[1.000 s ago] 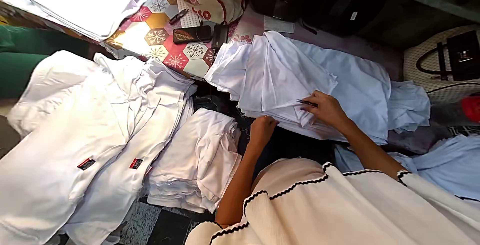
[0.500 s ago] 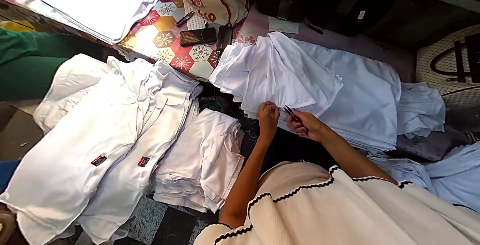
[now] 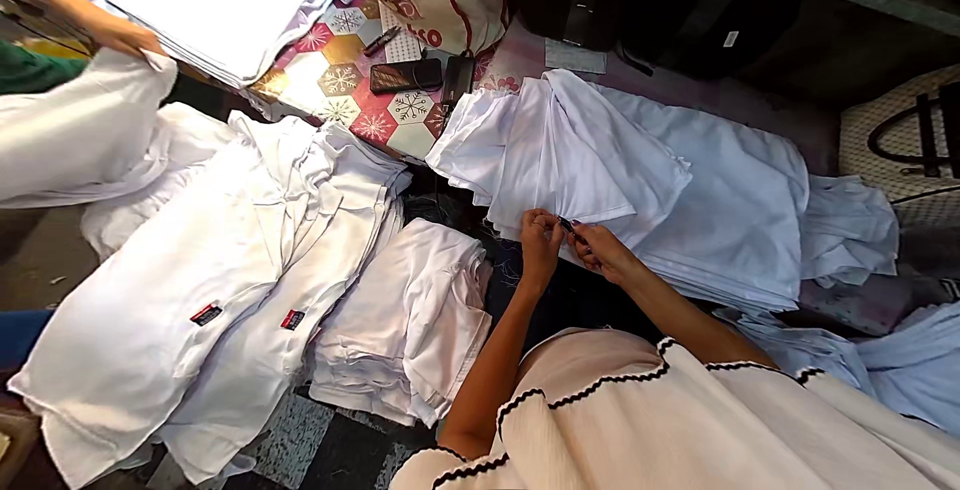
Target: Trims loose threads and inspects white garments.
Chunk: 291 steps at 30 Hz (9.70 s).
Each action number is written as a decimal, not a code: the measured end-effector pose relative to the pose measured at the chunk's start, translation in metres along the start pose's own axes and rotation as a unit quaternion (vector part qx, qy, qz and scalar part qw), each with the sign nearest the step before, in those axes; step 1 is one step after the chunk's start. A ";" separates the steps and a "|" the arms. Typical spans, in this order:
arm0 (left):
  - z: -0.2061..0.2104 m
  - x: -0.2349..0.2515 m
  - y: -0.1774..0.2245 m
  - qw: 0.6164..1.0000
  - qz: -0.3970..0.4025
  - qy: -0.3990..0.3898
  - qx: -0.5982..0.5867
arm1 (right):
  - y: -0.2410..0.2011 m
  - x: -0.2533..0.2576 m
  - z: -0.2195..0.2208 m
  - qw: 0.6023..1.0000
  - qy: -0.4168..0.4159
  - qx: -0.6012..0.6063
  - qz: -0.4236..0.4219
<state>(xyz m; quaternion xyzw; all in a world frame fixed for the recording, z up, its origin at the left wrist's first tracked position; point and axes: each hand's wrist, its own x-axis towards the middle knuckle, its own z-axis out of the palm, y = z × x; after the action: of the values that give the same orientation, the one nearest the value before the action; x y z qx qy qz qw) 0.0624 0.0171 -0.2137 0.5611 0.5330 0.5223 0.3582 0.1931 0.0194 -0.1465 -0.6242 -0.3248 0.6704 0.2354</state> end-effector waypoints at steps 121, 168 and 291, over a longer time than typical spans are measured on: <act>-0.012 -0.005 -0.023 0.994 0.017 0.058 0.090 | -0.047 0.004 -0.008 0.980 -0.053 -0.187 0.051; -0.051 -0.037 0.015 0.960 -0.023 -0.097 0.263 | -0.035 -0.001 0.005 0.944 -0.026 -0.287 -0.159; 0.012 0.138 0.028 0.901 0.009 -0.093 0.423 | -0.072 0.056 -0.109 0.795 0.335 -0.466 -0.197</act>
<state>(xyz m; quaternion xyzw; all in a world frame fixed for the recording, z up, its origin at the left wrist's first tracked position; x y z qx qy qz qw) 0.0645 0.1477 -0.1612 0.7102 0.6633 0.1966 0.1306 0.2880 0.1237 -0.1330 -0.7665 -0.6146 0.1265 0.1370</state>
